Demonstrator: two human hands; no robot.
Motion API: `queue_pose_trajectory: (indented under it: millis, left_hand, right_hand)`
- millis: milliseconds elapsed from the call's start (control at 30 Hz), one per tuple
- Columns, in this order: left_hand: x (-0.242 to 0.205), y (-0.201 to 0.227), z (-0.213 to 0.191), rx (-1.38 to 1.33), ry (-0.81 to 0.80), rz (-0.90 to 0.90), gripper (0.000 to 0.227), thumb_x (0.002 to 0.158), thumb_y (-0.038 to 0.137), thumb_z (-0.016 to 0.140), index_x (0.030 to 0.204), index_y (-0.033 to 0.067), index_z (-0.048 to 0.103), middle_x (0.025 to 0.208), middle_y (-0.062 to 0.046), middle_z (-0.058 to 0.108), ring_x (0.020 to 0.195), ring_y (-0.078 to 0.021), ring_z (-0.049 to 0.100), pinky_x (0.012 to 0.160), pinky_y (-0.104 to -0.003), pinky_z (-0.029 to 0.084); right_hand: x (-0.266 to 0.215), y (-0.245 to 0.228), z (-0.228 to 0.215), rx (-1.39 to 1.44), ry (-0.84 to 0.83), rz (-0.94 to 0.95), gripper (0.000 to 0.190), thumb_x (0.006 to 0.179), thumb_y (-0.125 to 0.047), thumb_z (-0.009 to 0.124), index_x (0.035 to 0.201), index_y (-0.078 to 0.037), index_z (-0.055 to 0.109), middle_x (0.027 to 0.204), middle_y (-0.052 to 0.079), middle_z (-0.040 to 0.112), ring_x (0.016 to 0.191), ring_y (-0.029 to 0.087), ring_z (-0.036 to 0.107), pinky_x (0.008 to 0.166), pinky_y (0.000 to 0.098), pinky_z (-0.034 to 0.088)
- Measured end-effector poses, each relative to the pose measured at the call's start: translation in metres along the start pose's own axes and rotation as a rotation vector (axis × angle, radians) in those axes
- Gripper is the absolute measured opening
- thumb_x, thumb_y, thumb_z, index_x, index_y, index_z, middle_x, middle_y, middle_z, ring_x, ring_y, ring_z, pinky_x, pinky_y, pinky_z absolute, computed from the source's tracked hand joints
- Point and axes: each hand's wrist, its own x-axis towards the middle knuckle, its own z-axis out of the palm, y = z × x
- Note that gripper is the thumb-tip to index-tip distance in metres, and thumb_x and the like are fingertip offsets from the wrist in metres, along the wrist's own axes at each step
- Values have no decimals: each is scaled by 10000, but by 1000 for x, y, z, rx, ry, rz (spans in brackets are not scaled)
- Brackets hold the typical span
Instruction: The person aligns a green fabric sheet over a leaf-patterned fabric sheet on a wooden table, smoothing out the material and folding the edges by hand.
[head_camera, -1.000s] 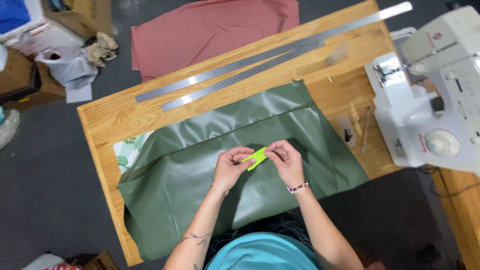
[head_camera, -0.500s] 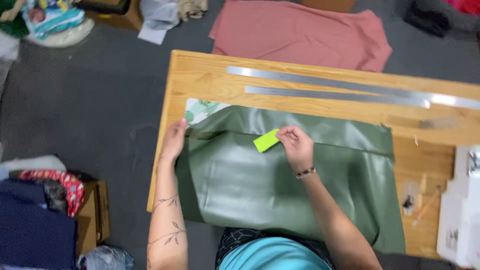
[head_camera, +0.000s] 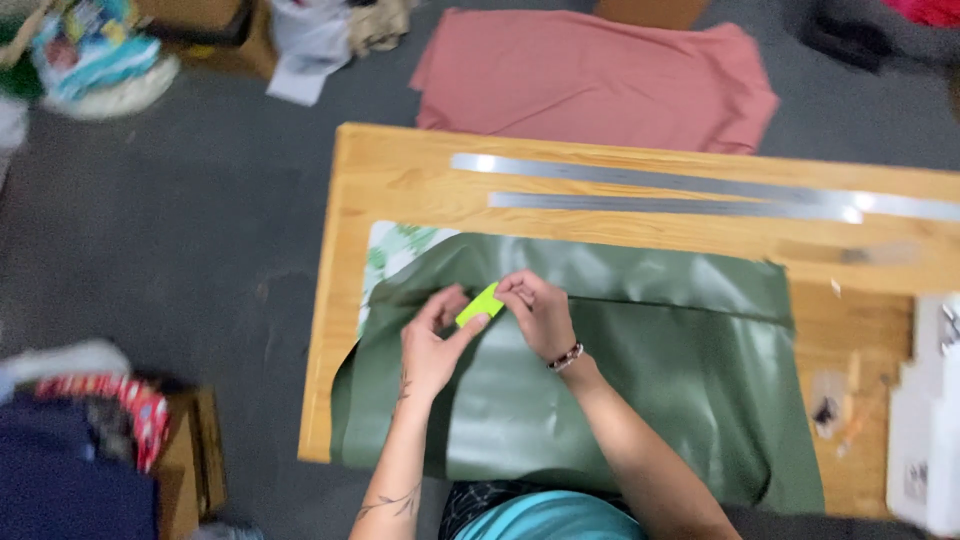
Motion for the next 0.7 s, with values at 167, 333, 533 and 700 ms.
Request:
queue_pose_trajectory:
  millis: [167,333,533,700]
  left_hand:
    - [-11,-12,95,-434,-426,-311,263,813,95,848,1066,93,779,862,-43,789,704,-43,656,660,-195,555]
    - [-46,-4,191,-420,-715,-305,210,867,125,807,1061,57,768,855,-37,779,698,-53,643,643,-197,532]
    - [-104,-2,269,-274,-1024,-272,188,876,112,790,1047,34,777,833,-83,768,688,-106,676,659,-216,565]
    - [-158,5,308,-144,-1105,-181,157,867,96,783,1012,38,782,775,-84,743,681,-129,680,684,-249,558]
  right_hand:
    - [-50,28,-71,183,173,159,139,892,43,712,958,-77,732,848,95,729,830,177,737,839,381,611]
    - [-113,50,-157,46,414,194,105,889,31,712,936,-64,723,808,108,705,825,236,747,794,392,619]
    - [-225,95,-214,-31,758,319,94,894,20,707,924,-68,719,813,100,711,836,245,751,793,389,619]
    - [-314,125,-256,-1,1033,507,89,871,-45,758,896,-125,729,821,42,749,875,185,748,846,348,599]
